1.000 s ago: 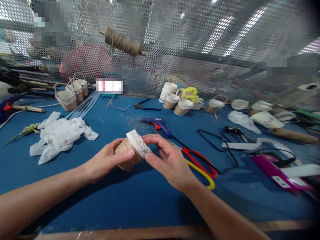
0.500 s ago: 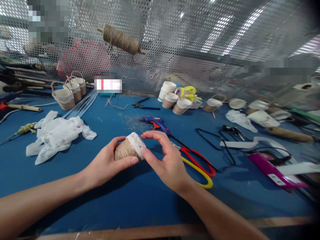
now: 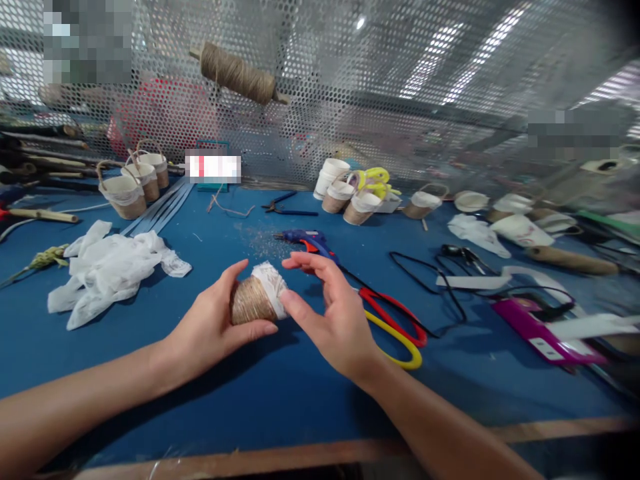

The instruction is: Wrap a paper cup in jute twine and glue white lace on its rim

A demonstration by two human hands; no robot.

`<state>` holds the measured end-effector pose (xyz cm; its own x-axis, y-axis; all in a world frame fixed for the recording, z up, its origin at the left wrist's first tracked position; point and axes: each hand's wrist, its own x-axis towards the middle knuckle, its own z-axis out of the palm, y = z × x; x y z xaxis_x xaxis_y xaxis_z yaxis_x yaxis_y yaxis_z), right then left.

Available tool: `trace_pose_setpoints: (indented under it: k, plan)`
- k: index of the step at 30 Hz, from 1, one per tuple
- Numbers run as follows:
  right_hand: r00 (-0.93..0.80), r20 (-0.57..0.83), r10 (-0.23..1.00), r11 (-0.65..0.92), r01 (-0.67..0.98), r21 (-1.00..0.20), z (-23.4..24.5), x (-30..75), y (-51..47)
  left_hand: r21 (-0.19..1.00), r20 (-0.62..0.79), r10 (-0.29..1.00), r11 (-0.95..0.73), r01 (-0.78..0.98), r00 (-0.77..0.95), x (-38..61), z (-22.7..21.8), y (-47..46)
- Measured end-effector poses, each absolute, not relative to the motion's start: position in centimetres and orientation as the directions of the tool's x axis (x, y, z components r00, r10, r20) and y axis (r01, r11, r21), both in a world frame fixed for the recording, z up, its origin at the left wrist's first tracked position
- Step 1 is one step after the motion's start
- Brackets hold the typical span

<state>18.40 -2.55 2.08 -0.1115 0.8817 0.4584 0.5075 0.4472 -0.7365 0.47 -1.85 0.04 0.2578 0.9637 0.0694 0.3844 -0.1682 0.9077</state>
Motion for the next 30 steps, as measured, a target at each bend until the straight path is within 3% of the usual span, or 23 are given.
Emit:
trace_pose_setpoints:
  k: [8,17,20,25,30]
  plan:
    - [-0.117,0.463,0.878,0.453,0.511,-0.731,2.1,18.3,-2.7,0.872,0.125,0.951,-0.242,0.426,0.283,0.5,0.0,-2.0]
    - [-0.118,0.391,0.913,0.404,0.412,-0.817,2.3,18.6,-2.3,0.925,0.087,0.965,-0.17,0.339,0.248,0.6,0.2,-2.1]
    - [-0.092,0.452,0.887,0.454,0.34,-0.824,2.4,18.7,-2.4,0.946,-0.003,0.967,-0.08,0.315,0.256,0.7,0.6,-2.1]
    - [-0.134,0.474,0.87,0.473,0.497,-0.727,2.2,18.7,-2.5,0.957,-0.263,0.917,0.21,0.2,0.3,1.2,1.7,-2.1]
    - [-0.125,0.532,0.838,0.52,0.478,-0.707,2.2,18.6,-2.6,0.941,-0.333,0.874,0.332,0.064,0.355,1.4,1.9,-2.2]
